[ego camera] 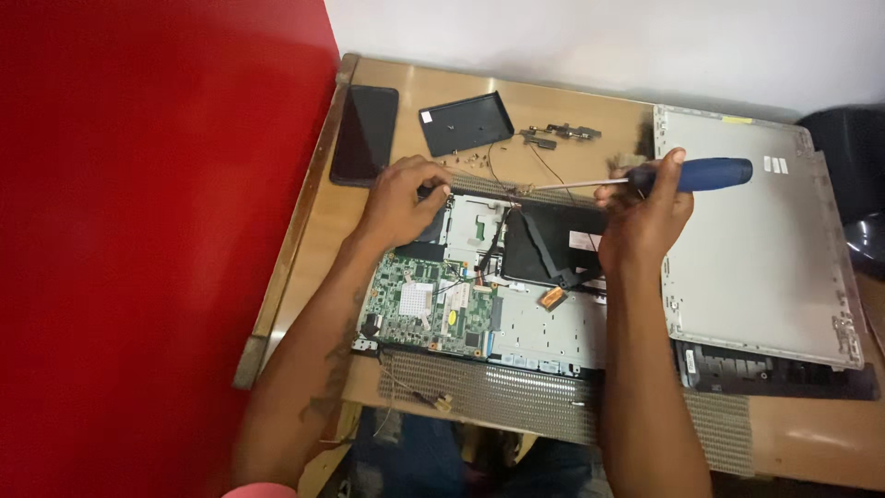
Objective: The person disassembles a laptop by removing screws from the motherboard area using a screwdriver. They place removed screws into a small black tray and continue unscrewing components while handling the motherboard and internal parts.
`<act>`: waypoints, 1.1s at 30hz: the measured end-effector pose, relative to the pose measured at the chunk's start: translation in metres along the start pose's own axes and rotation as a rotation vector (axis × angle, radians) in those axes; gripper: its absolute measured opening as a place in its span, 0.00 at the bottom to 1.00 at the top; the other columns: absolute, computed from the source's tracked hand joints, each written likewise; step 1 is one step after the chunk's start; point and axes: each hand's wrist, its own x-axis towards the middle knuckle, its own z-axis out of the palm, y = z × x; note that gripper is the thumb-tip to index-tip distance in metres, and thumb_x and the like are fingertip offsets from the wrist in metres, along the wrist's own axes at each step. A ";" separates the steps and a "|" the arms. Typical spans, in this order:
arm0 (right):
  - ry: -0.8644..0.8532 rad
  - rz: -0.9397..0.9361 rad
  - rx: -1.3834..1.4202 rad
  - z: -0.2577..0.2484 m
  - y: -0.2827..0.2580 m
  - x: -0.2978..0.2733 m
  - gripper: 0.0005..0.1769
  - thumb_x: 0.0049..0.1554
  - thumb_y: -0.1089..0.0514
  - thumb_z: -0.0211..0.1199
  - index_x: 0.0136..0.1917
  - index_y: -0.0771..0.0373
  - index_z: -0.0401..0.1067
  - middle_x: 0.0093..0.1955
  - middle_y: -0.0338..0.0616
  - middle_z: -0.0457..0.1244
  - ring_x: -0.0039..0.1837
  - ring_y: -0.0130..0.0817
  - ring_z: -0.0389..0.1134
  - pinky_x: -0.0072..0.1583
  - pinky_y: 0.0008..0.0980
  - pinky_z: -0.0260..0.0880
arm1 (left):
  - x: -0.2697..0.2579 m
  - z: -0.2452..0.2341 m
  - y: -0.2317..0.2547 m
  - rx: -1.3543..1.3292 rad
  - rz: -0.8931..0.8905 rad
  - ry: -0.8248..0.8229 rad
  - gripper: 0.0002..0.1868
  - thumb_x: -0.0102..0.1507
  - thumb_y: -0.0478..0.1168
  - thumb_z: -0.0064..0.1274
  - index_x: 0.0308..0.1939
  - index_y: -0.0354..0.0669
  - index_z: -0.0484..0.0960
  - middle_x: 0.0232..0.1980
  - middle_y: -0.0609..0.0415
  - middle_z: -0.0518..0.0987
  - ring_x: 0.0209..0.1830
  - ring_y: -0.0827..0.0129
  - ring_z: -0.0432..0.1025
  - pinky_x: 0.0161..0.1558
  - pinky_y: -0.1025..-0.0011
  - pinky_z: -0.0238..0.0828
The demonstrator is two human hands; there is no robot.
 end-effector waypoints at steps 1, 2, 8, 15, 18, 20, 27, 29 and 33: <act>0.000 0.002 -0.002 0.000 0.000 0.000 0.22 0.61 0.37 0.61 0.41 0.58 0.67 0.35 0.53 0.68 0.28 0.39 0.72 0.31 0.29 0.77 | 0.001 0.001 -0.002 -0.001 -0.003 0.000 0.08 0.62 0.34 0.59 0.44 0.48 0.86 0.37 0.48 0.80 0.45 0.50 0.77 0.49 0.52 0.73; -0.004 0.001 -0.009 -0.001 0.000 0.001 0.23 0.61 0.37 0.61 0.41 0.58 0.67 0.35 0.53 0.68 0.29 0.39 0.73 0.31 0.29 0.78 | 0.002 0.002 -0.004 0.021 0.000 -0.003 0.07 0.62 0.35 0.60 0.44 0.50 0.87 0.37 0.48 0.79 0.44 0.49 0.76 0.49 0.51 0.73; -0.007 -0.001 0.003 -0.005 0.003 0.008 0.23 0.59 0.36 0.62 0.42 0.57 0.67 0.35 0.50 0.67 0.29 0.38 0.73 0.32 0.28 0.78 | 0.010 0.003 0.007 0.078 -0.020 0.020 0.10 0.65 0.35 0.55 0.49 0.47 0.86 0.41 0.44 0.78 0.47 0.47 0.75 0.52 0.51 0.71; 0.001 0.002 -0.011 0.002 -0.008 0.000 0.24 0.59 0.35 0.61 0.41 0.57 0.68 0.34 0.51 0.67 0.29 0.38 0.73 0.32 0.29 0.78 | 0.048 0.045 -0.031 0.354 0.187 -0.106 0.12 0.66 0.36 0.48 0.48 0.46 0.87 0.47 0.46 0.76 0.50 0.50 0.70 0.50 0.54 0.70; 0.021 -0.003 -0.012 -0.003 -0.001 0.005 0.24 0.59 0.36 0.62 0.42 0.58 0.67 0.35 0.51 0.67 0.29 0.37 0.72 0.32 0.29 0.77 | 0.053 0.043 -0.008 0.474 0.152 -0.156 0.12 0.66 0.35 0.46 0.43 0.43 0.87 0.48 0.47 0.76 0.52 0.53 0.71 0.50 0.58 0.71; 0.013 -0.003 -0.004 -0.003 0.000 0.007 0.24 0.59 0.35 0.62 0.42 0.58 0.67 0.35 0.50 0.67 0.29 0.37 0.72 0.32 0.28 0.77 | 0.056 0.053 -0.028 0.428 0.154 -0.164 0.11 0.65 0.35 0.48 0.44 0.42 0.87 0.48 0.45 0.76 0.52 0.50 0.71 0.50 0.54 0.71; -0.034 0.013 -0.001 -0.004 -0.004 0.006 0.24 0.59 0.35 0.62 0.41 0.58 0.68 0.35 0.53 0.67 0.30 0.39 0.73 0.32 0.28 0.78 | 0.061 0.048 -0.023 0.456 0.159 -0.210 0.11 0.64 0.38 0.49 0.43 0.53 0.87 0.46 0.51 0.77 0.50 0.51 0.72 0.47 0.53 0.71; -0.043 0.006 0.001 -0.005 -0.005 0.006 0.24 0.59 0.34 0.62 0.41 0.57 0.68 0.35 0.52 0.68 0.30 0.39 0.74 0.33 0.28 0.79 | 0.063 0.049 -0.023 0.448 0.122 -0.207 0.11 0.65 0.38 0.49 0.43 0.54 0.87 0.45 0.52 0.77 0.50 0.54 0.72 0.48 0.55 0.71; -0.098 -0.027 -0.033 -0.009 0.000 0.010 0.24 0.61 0.34 0.61 0.41 0.56 0.67 0.36 0.50 0.68 0.32 0.35 0.74 0.34 0.27 0.79 | 0.065 0.043 -0.012 0.372 0.020 -0.192 0.11 0.67 0.38 0.46 0.45 0.52 0.85 0.46 0.50 0.78 0.51 0.53 0.73 0.51 0.54 0.71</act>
